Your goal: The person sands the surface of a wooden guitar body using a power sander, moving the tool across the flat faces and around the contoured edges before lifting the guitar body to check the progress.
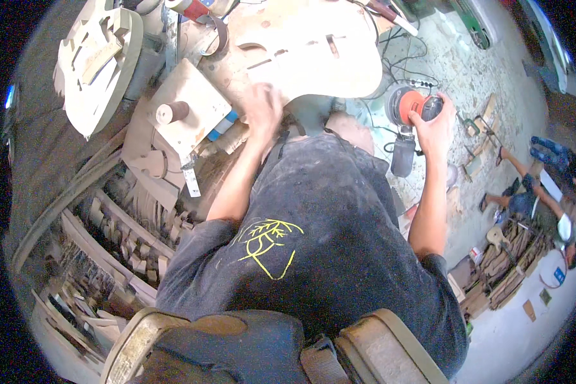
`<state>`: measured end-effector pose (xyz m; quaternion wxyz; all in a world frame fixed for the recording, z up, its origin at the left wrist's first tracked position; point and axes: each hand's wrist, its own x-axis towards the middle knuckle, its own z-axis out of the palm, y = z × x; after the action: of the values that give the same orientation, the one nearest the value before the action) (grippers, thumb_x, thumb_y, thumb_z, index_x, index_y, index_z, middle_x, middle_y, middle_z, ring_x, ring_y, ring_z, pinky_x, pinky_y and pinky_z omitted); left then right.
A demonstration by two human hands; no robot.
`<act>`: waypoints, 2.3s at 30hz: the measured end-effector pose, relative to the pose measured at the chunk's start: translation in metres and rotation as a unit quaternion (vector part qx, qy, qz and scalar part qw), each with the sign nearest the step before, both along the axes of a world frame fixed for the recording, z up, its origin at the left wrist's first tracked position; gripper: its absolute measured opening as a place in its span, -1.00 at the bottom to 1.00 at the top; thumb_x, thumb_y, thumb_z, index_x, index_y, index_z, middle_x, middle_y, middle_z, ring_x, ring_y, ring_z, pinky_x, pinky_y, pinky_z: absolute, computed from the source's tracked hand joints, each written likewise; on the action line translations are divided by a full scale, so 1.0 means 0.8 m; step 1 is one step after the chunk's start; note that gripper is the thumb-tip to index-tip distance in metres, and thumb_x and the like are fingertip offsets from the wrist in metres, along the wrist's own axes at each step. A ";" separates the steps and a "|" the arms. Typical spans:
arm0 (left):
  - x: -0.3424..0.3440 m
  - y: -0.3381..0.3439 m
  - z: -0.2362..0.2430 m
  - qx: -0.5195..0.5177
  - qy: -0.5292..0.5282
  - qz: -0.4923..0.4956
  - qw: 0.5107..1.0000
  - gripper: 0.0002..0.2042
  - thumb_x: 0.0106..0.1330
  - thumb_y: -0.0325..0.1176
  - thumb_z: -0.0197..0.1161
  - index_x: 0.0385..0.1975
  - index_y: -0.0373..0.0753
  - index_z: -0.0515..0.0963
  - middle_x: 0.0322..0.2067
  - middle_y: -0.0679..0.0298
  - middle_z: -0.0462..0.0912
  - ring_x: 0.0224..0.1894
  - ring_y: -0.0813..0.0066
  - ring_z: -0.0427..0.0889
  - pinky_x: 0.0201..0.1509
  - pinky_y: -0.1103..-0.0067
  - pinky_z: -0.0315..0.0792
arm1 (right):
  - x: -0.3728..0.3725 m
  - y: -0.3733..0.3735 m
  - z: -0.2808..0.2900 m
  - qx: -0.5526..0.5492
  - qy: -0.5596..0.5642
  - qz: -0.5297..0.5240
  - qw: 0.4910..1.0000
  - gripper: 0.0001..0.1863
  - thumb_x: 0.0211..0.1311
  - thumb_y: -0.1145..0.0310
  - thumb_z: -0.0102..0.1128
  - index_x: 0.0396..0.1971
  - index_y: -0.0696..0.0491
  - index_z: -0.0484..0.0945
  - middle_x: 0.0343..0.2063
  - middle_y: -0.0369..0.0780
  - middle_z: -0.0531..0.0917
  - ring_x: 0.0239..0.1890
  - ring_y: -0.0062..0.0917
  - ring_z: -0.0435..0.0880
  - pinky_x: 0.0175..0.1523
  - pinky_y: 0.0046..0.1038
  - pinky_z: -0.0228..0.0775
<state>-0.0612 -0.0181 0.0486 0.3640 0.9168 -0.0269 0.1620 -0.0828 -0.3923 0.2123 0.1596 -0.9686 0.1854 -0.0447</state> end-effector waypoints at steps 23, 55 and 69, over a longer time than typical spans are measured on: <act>0.010 -0.179 -0.062 -0.601 0.261 0.264 0.708 -0.61 0.35 -0.29 0.48 0.05 -0.40 0.62 -0.09 0.12 0.77 -0.14 0.33 0.78 -0.09 0.34 0.69 | 0.138 -0.184 -0.043 0.065 0.034 0.156 0.985 -0.10 -0.11 0.26 0.63 0.32 0.05 0.41 0.25 -0.04 0.48 0.32 -0.11 0.46 0.44 -0.15 0.28; 0.093 -0.188 -0.038 -0.231 0.333 0.430 0.807 0.05 -0.16 -0.03 0.60 0.21 -0.76 0.30 0.20 -0.35 0.42 0.32 -0.15 0.39 0.43 0.27 0.35 | 0.116 -0.218 -0.054 0.174 -0.006 0.125 0.977 -0.14 -0.14 0.33 0.57 0.28 0.00 0.39 0.13 -0.06 0.49 0.26 -0.09 0.48 0.34 -0.12 0.36; 0.131 -0.049 -0.042 -0.149 0.406 0.196 0.880 -0.16 -0.16 0.00 0.58 0.11 -0.51 0.57 0.12 -0.21 0.61 0.07 -0.09 0.67 0.20 0.32 0.56 | 0.130 -0.140 -0.021 0.174 0.067 0.242 0.952 -0.20 -0.10 0.35 0.56 0.26 -0.07 0.45 0.07 -0.07 0.49 0.13 -0.06 0.57 0.20 -0.09 0.47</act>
<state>0.0434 -0.0573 0.0149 0.4365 0.8235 0.3279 -0.1541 0.0213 -0.5044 0.1957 0.3190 -0.9424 -0.0393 0.0932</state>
